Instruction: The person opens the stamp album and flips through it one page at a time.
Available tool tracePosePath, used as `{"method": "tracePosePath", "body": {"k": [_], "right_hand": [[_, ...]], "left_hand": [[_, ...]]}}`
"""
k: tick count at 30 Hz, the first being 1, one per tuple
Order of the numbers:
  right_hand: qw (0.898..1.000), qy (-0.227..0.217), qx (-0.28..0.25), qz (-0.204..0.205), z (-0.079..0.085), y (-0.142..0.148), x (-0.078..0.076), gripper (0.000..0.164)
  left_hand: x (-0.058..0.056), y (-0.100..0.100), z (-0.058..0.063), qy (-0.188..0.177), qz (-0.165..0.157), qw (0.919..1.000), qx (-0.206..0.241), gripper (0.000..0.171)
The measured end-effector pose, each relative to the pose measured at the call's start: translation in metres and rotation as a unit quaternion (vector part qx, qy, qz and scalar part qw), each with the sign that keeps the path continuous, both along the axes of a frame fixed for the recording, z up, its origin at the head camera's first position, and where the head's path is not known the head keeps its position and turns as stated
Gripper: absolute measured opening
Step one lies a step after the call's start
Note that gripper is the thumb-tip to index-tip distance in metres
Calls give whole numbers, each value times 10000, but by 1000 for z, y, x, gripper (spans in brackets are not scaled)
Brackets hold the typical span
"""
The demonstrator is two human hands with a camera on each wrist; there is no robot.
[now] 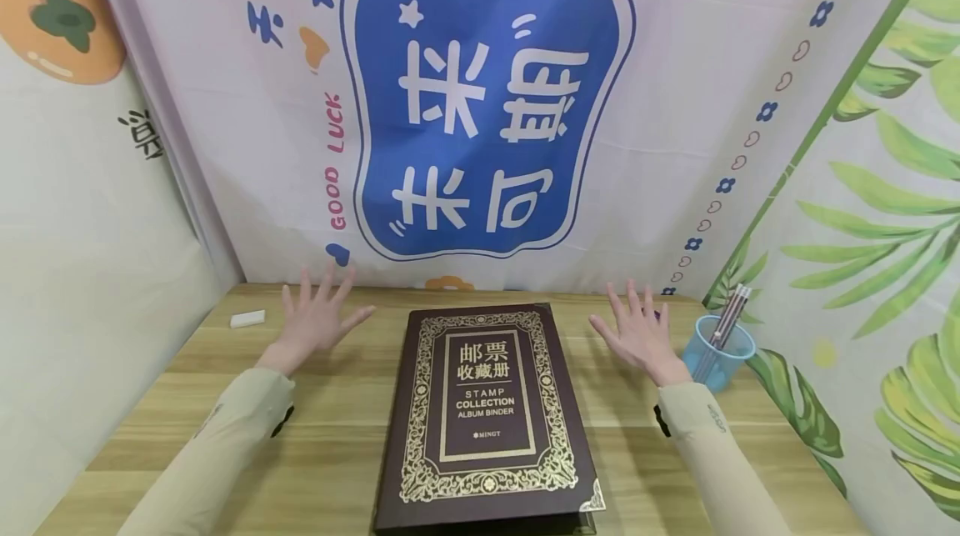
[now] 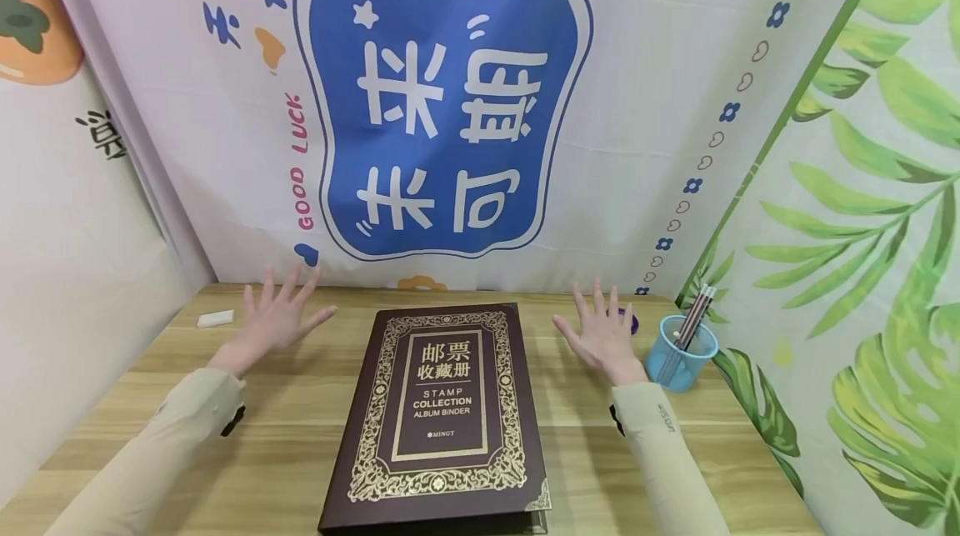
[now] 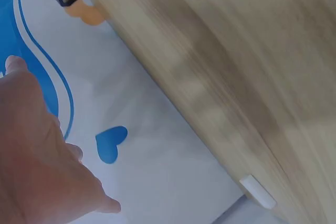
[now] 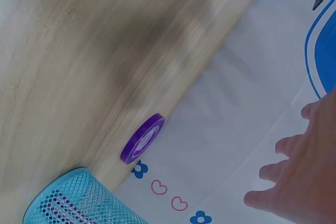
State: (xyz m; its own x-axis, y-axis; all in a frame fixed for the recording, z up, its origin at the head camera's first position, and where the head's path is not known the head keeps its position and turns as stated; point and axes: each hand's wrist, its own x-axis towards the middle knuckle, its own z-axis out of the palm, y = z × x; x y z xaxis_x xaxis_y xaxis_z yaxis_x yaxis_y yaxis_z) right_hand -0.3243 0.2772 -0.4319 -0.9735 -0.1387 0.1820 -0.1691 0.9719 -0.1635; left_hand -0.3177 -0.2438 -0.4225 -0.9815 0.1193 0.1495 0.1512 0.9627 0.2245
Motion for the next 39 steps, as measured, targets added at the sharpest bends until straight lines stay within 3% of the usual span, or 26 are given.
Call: {"method": "tracePosePath", "body": {"k": [11, 19, 25, 34, 39], "right_hand": [[9987, -293, -291, 315, -4, -17, 11, 82], [9939, -299, -577, 896, -5, -34, 24, 76], [9865, -605, -955, 1188, -3, -47, 33, 75], [9739, -963, -1569, 1325, -7, -56, 37, 71], [9658, -1033, -1952, 1359, -10, -58, 35, 63]], "left_hand": [[19, 28, -14, 11, -628, 9980, 90, 85], [44, 60, -20, 239, -1287, 9909, 321, 85], [66, 85, -20, 203, -1677, 9853, 270, 85], [94, 111, -21, -195, -2477, 9681, 315, 86], [104, 121, -21, -361, -2850, 9575, 272, 87]]}}
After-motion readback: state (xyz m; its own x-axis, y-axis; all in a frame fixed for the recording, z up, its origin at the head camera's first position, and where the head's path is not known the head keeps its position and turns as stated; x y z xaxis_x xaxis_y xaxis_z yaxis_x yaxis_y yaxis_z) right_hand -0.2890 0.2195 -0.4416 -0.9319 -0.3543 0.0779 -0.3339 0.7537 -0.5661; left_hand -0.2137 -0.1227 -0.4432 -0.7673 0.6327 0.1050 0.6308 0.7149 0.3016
